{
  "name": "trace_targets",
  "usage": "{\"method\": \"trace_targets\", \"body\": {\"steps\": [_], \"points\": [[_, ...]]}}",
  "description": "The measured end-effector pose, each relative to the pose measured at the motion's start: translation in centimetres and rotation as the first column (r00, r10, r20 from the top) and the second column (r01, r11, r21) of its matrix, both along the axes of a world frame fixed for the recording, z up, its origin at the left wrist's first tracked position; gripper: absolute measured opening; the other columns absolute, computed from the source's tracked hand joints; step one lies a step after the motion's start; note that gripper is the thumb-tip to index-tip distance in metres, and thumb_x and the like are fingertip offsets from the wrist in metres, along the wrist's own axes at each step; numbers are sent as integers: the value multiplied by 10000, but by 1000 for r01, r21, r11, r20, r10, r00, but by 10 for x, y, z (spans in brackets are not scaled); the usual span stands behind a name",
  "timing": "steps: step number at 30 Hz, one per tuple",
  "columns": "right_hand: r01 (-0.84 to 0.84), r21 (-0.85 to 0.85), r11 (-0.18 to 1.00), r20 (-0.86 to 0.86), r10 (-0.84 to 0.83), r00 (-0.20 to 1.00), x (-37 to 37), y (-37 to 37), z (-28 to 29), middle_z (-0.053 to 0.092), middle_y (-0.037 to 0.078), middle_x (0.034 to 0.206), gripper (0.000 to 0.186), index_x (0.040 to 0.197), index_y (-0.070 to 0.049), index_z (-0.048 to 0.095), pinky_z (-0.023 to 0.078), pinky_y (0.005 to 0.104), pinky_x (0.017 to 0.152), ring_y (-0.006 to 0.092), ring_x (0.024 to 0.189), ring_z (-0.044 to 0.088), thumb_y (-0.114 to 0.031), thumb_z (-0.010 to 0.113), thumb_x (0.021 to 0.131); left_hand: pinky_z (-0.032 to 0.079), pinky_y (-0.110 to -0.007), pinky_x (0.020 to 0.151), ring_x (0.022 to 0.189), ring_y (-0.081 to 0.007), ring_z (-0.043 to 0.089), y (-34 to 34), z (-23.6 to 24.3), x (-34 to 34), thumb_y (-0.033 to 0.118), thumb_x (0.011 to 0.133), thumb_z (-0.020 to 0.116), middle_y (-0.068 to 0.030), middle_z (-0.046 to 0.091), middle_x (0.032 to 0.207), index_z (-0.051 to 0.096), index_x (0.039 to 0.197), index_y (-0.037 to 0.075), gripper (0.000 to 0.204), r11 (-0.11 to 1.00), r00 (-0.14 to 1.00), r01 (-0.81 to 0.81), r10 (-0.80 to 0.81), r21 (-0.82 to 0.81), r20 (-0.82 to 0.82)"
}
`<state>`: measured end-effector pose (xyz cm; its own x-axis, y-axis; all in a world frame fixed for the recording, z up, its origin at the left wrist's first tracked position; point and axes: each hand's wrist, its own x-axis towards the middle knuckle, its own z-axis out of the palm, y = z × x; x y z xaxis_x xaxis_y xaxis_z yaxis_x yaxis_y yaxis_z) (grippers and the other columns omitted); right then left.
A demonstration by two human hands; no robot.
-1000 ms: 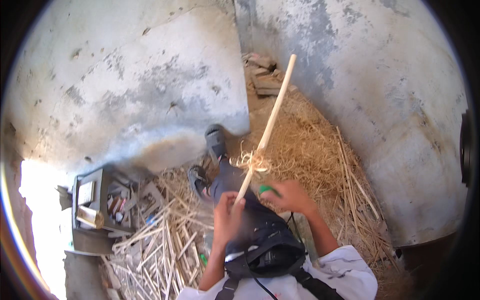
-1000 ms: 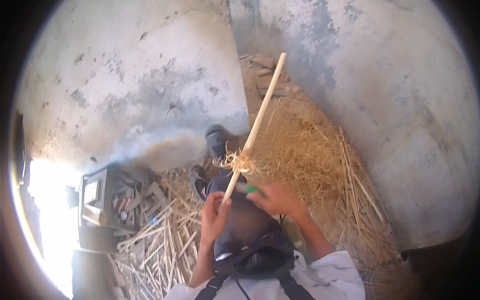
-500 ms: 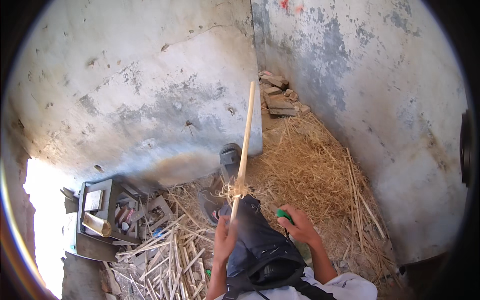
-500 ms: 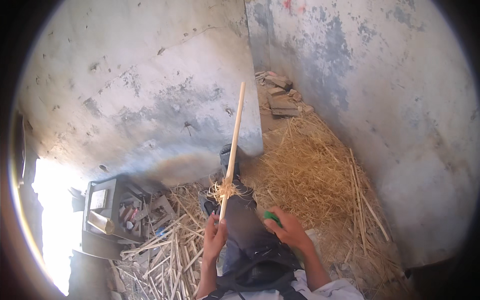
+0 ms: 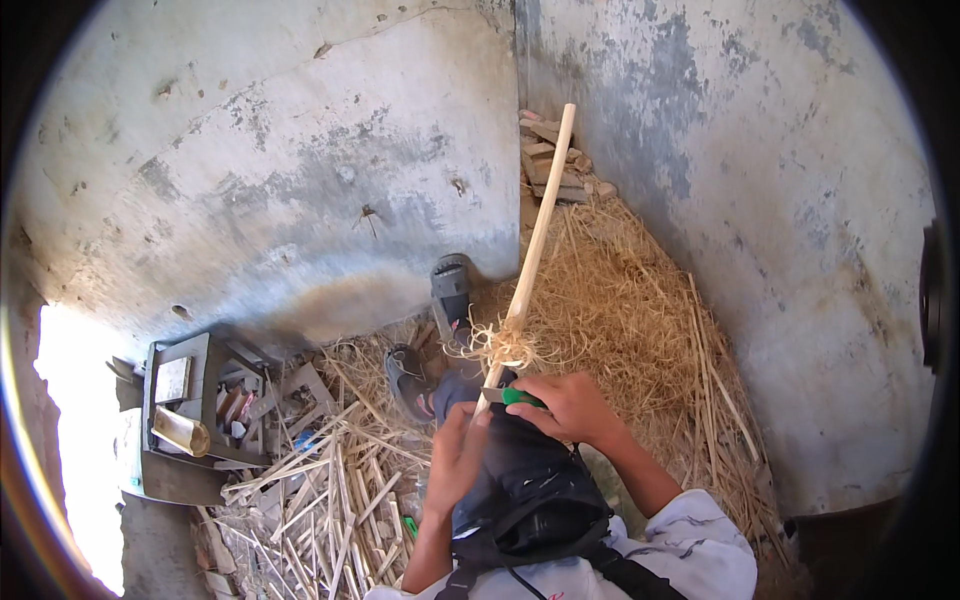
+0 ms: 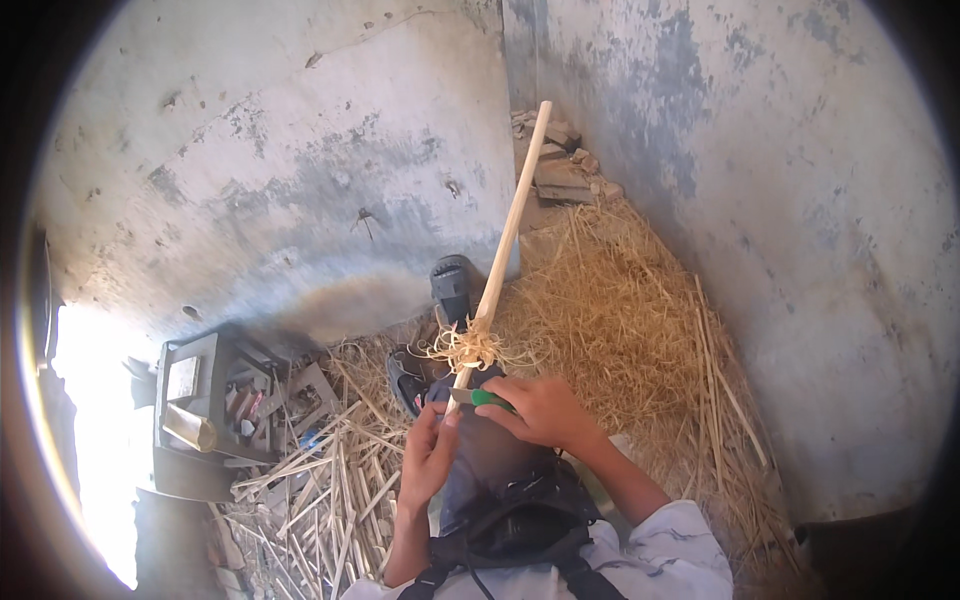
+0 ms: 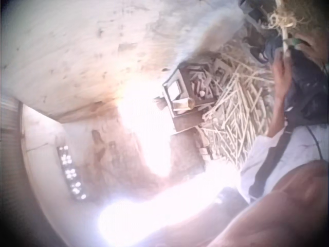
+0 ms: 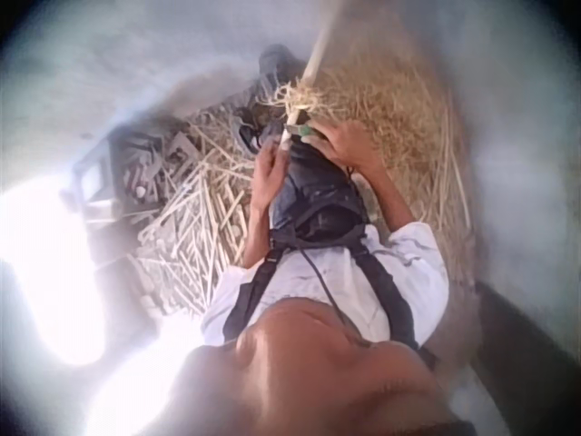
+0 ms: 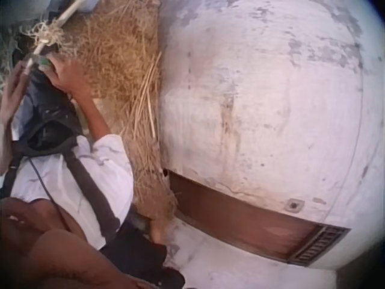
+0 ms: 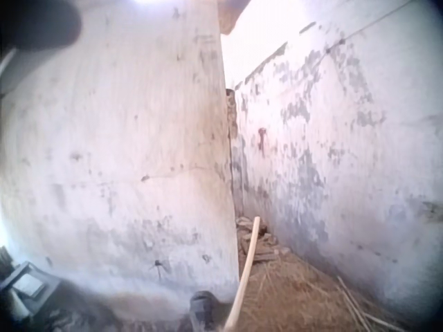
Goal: The person carves a wooden stick with a green utility knife, creating shavings while sitting in a room with a floor covered in straw.
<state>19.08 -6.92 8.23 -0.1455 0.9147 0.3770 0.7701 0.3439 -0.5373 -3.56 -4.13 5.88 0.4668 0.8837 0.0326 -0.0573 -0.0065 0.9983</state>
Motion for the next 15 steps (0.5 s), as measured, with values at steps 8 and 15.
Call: {"method": "trace_targets", "body": {"steps": [8,15], "points": [[70,118,991,-49,-64,997,-9,6,-14,765,106,844,337,1063,-107,766,562,442,584,329,663,731,-435,742,990,266,-214,531,601,18,375,-2,1,-2,195,1153,535,102,483,695,597,1183,26,183,999,994,-24,27,27,-110],[198,122,973,-68,-190,979,14,17,-20,741,153,833,345,1097,-79,804,528,423,570,353,658,706,-400,768,976,262,-214,528,605,22,373,-11,-11,-4,199,1151,547,111,467,695,610,1142,37,174,999,971,-41,46,28,-233]]}}
